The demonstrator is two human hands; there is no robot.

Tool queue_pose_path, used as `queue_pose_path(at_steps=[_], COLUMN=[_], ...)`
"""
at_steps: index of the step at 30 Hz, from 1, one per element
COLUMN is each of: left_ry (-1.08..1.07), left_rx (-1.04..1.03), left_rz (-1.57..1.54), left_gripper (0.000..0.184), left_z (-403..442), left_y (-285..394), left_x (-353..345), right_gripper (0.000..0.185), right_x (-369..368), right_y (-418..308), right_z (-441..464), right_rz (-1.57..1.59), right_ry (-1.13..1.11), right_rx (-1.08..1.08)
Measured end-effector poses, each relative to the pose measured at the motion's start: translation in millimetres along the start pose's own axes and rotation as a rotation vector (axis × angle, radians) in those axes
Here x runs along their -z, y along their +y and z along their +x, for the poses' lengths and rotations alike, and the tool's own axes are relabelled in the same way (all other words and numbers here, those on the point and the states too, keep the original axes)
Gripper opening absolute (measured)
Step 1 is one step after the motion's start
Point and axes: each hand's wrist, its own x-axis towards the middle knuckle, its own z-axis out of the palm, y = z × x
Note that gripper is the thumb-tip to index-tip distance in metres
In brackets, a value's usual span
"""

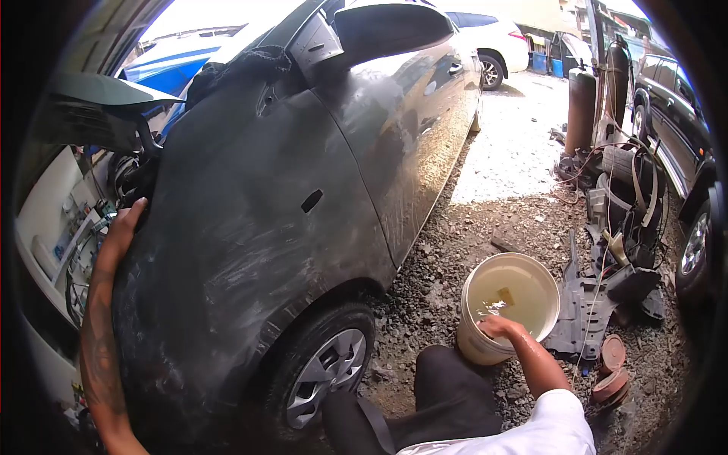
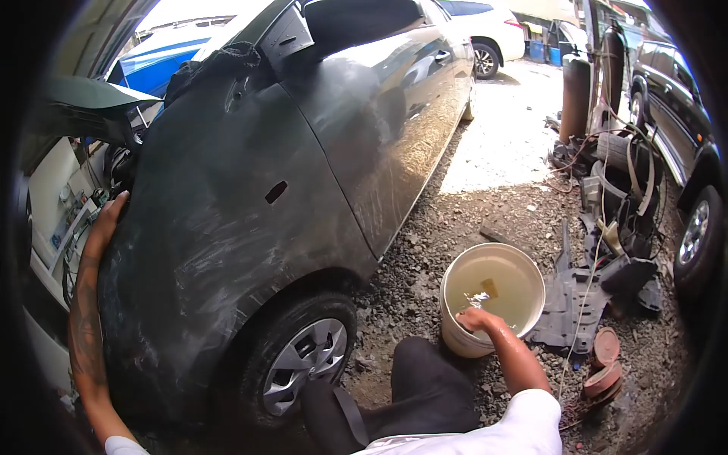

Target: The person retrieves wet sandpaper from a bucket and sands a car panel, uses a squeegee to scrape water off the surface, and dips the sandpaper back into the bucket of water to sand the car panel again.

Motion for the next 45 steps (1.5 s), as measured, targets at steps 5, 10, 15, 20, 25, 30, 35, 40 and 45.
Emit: queue_pose_path(at_steps=[5,10,15,20,25,30,35,40,45], left_ry=[0.132,0.124,0.125,0.150,0.158,0.098,0.191,0.036,0.198], left_rx=[-0.075,-0.078,-0.023,0.042,-0.041,0.001,-0.120,-0.033,-0.170], left_rz=[0.113,0.143,0.144,0.240,0.244,0.143,0.275,0.513,0.375], left_gripper=[0.060,0.061,0.063,0.062,0.059,0.058,0.059,0.034,0.054], left_z=[-10.0,-8.1,-13.5,-10.9,-12.6,-12.7,-14.4,-12.8,-18.8], left_y=[12.4,6.7,14.3,23.0,19.7,21.6,14.6,12.3,16.3], left_x=[-6.0,-3.3,-4.8,-4.9,-6.3,-6.9,-6.6,-0.8,-11.3], right_gripper=[0.051,0.050,0.064,0.069,0.066,0.063,0.061,0.062,0.057], right_x=[63.8,168.3,154.7,192.7,183.0,224.6,186.5,263.1,212.8], right_y=[-58.4,-291.0,-432.9,-434.5,-439.9,-440.3,-442.9,-439.4,-439.1], right_z=[19.7,39.1,76.0,107.6,103.0,124.6,91.3,146.3,109.9], right_rz=[0.575,0.582,0.470,0.362,0.301,0.389,0.299,0.289,0.272], right_ry=[0.444,0.802,0.897,1.019,1.014,1.002,0.915,0.831,0.773], right_rx=[0.238,0.845,0.966,0.874,0.898,1.016,1.186,1.050,1.210])
